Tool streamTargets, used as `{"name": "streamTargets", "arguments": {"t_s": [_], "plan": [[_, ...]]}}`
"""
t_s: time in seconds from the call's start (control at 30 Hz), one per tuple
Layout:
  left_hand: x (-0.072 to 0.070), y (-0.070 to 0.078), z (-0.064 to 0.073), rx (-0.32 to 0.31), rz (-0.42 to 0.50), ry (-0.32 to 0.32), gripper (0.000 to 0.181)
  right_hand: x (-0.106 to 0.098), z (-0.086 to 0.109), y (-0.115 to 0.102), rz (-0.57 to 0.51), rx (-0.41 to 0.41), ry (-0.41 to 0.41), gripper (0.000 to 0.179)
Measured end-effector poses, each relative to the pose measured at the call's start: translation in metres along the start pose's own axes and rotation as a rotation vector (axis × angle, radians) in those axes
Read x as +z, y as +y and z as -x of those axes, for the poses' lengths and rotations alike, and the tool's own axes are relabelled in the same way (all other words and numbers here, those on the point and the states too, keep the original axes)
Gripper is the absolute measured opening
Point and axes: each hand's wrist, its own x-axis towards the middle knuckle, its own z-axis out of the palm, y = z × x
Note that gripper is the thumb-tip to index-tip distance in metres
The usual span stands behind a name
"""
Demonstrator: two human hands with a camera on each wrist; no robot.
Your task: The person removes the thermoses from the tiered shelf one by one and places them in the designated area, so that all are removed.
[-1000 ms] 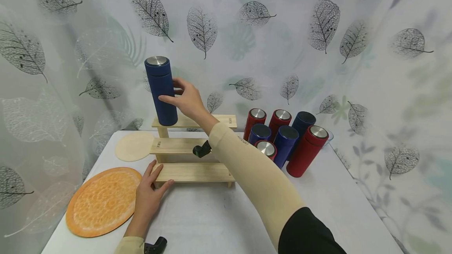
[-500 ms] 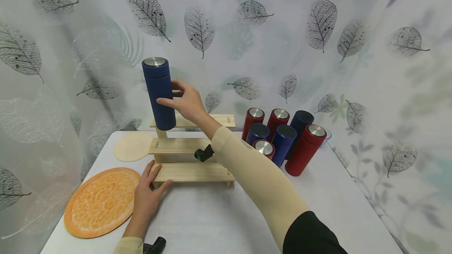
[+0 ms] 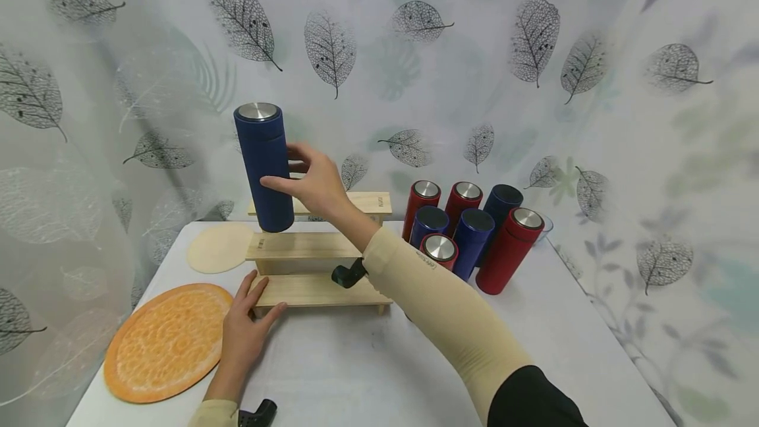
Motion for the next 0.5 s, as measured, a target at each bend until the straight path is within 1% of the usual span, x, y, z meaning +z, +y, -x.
{"name": "streamTargets", "arguments": {"t_s": [0.3,0.5], "plan": [[0.001,-0.001,0.0,0.007,0.002,-0.001,0.072,-0.012,0.032,-0.012,-0.036,-0.021,-0.003,0.065],[0.0,-0.001,0.0,-0.001,-0.012,-0.002,0.072,-0.02,0.051,-0.015,-0.074,-0.056,-0.012,0.06]]}}
